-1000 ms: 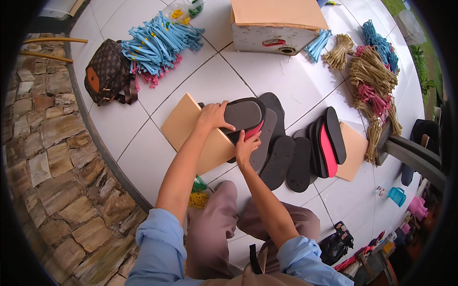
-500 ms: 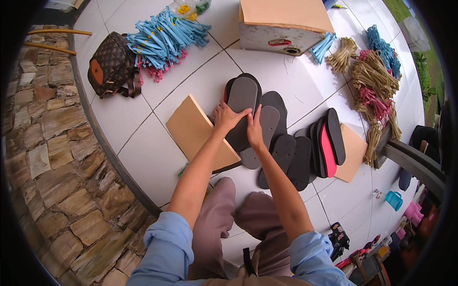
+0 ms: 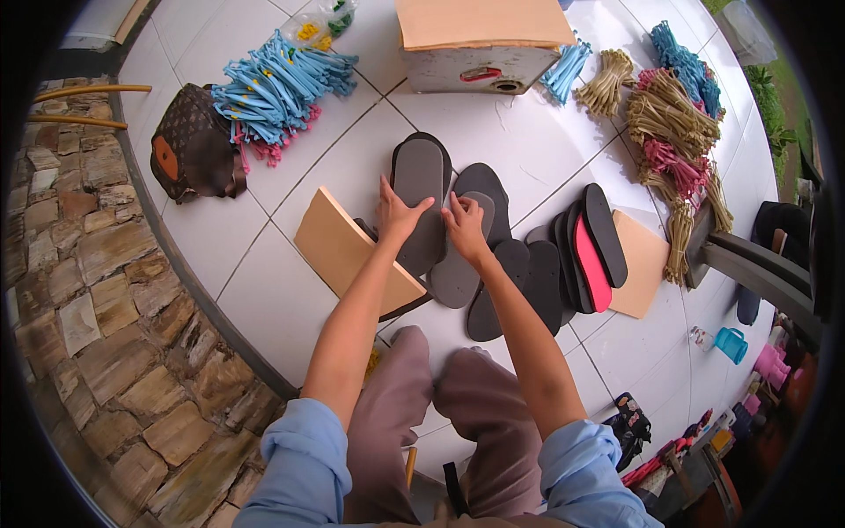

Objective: The person attaches decorative yellow and green flower-shaped components to light-blue footwear straps, arranges multiple pairs of dark grey flip-flop soles on the floor, and applies a liquid from a bowl to a strap using their fingers.

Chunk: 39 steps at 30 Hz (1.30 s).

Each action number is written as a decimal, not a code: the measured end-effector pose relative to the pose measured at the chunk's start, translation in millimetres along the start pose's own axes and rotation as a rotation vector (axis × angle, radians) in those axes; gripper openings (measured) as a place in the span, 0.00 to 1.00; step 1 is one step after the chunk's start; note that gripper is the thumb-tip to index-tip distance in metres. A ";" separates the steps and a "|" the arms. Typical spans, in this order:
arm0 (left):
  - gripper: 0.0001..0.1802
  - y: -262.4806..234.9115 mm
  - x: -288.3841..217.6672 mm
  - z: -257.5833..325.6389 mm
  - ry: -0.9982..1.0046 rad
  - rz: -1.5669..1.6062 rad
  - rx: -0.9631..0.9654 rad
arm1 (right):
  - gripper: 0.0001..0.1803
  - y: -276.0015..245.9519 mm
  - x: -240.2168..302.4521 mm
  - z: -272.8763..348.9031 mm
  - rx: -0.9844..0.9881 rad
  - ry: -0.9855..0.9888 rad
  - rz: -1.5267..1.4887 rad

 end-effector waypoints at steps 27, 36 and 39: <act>0.38 158.1 57.1 157.1 -0.065 0.133 0.125 | 0.25 -147.3 -94.8 114.6 -0.585 0.380 -0.294; 0.35 141.9 9.1 93.7 -0.146 0.425 -0.132 | 0.26 -187.6 -45.2 -0.3 -0.257 0.250 -0.433; 0.33 144.1 -0.7 81.1 -0.075 0.478 -0.067 | 0.28 -125.8 -61.3 -29.1 0.007 0.224 -0.409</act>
Point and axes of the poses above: each hand's wrist, its own z-axis away from the middle knuckle, its own y-axis out of the palm, x = y × z, the point moved 7 cm from there along -z, towards the middle knuckle, and after that the axes turned 5 degrees about y, right-handed, at the moved point
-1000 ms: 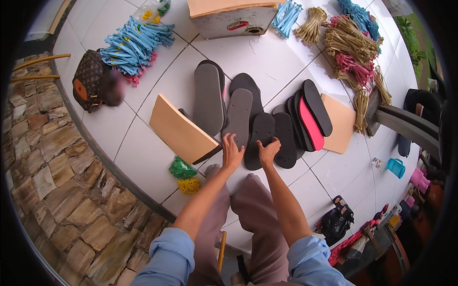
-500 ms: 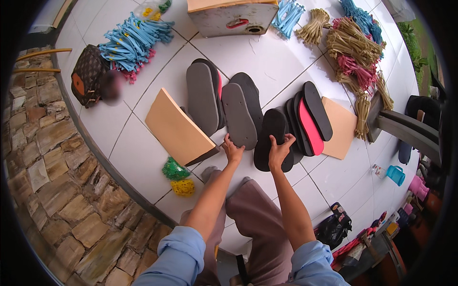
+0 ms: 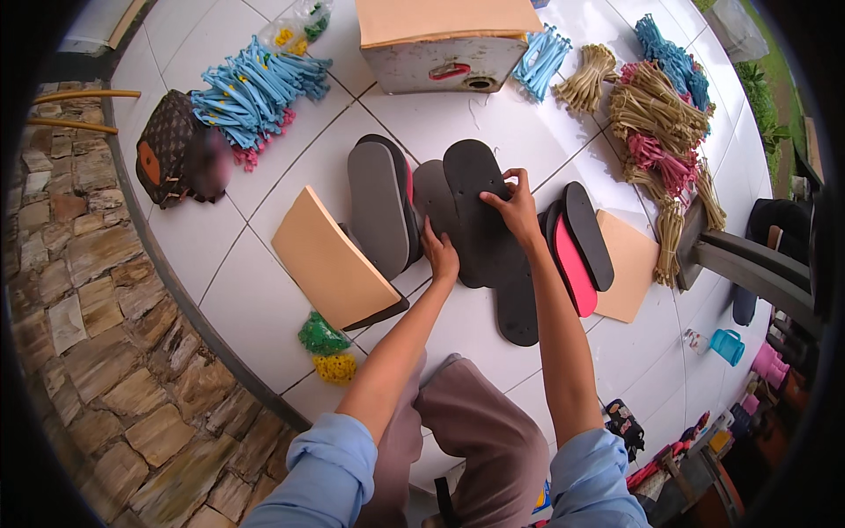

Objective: The person attaches decorative yellow and green flower-shaped components to light-blue footwear straps, arranges multiple pairs of dark grey flip-flop soles on the floor, and applies a liquid from a bowl to a strap using their fingers.

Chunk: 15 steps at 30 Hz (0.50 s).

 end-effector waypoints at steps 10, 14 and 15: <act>0.42 -3.3 -34.8 -3.4 0.216 -0.072 0.225 | 0.34 63.0 -76.5 24.0 -0.137 0.008 0.249; 0.37 -41.3 -109.3 -7.7 0.657 -0.258 0.205 | 0.37 50.0 -95.4 33.5 -0.260 0.289 0.195; 0.33 -65.2 -125.6 -15.1 0.708 -0.320 0.065 | 0.38 45.0 -101.4 38.5 -0.308 0.393 0.213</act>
Point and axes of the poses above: each hand's wrist, its own z-axis away from the middle knuckle, its own y-axis out of the palm, x = y × z, the point moved 7 cm from there along -z, towards the middle knuckle, and after that the axes turned 5 degrees about y, right-handed, at the moved point
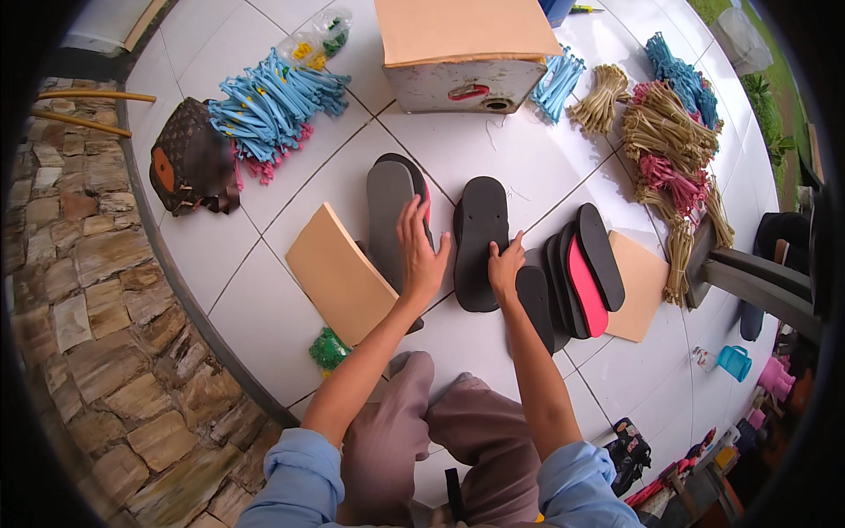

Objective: The person attaches decorative yellow and green flower-shaped components to light-blue footwear straps, arranges multiple pairs of dark grey flip-flop soles on the floor, and applies a liquid from a bowl to a strap using their fingers.

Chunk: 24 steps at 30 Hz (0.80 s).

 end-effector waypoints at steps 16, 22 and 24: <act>0.73 -4.7 118.8 17.0 -0.781 -0.115 0.285 | 0.41 29.2 28.3 -3.4 0.127 -0.161 0.071; 0.67 6.9 108.4 24.6 -0.622 -0.101 0.304 | 0.44 25.7 17.3 5.8 0.203 -0.168 0.088; 0.64 11.2 99.9 29.3 -0.686 0.015 0.311 | 0.44 18.8 16.7 6.1 0.188 -0.165 0.085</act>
Point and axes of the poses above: each hand's wrist, its own z-axis away from the middle knuckle, its own y-axis out of the palm, x = y × z, the point moved 7 cm from there along -z, towards the middle knuckle, and after that the axes turned 5 degrees about y, right-handed, at the moved point
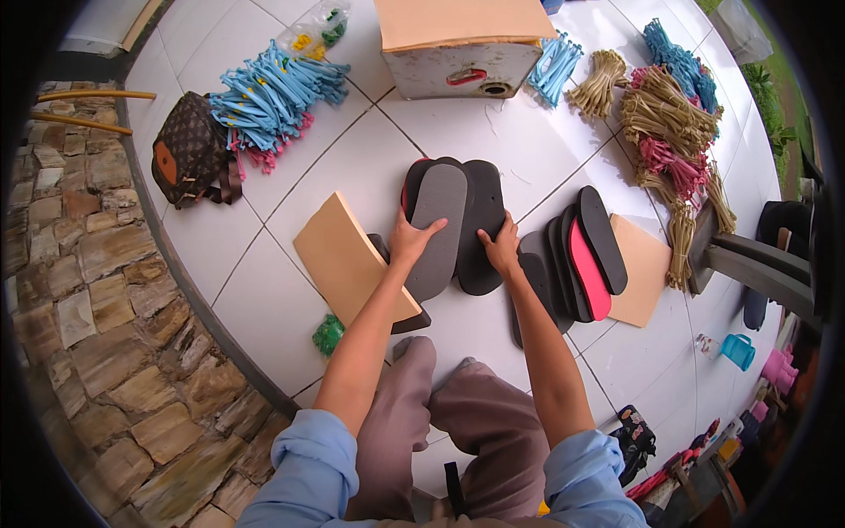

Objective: The person attaches decorative yellow and green flower-shaped components to light-blue footwear straps, arranges multiple pairs of dark grey flip-flop soles on the floor, and applies a liquid from a bowl to a strap using their fingers.

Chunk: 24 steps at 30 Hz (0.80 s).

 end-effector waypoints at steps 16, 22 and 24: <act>0.37 56.4 -65.1 127.9 0.150 -0.183 0.394 | 0.22 -218.8 -124.0 112.1 0.213 0.077 0.392; 0.32 142.4 -113.1 169.3 0.147 -0.092 0.632 | 0.23 -321.6 -143.0 89.7 0.043 0.164 0.207; 0.31 168.3 -123.5 162.3 0.131 0.015 0.517 | 0.23 -320.9 -139.0 69.2 0.043 0.115 0.181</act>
Point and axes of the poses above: each hand's wrist, its own z-axis away from the middle knuckle, its own y-axis out of the palm, x = y × z, the point moved 7 cm from there along -z, towards the middle knuckle, and after that the axes turned 5 degrees about y, right-handed, at the moved point
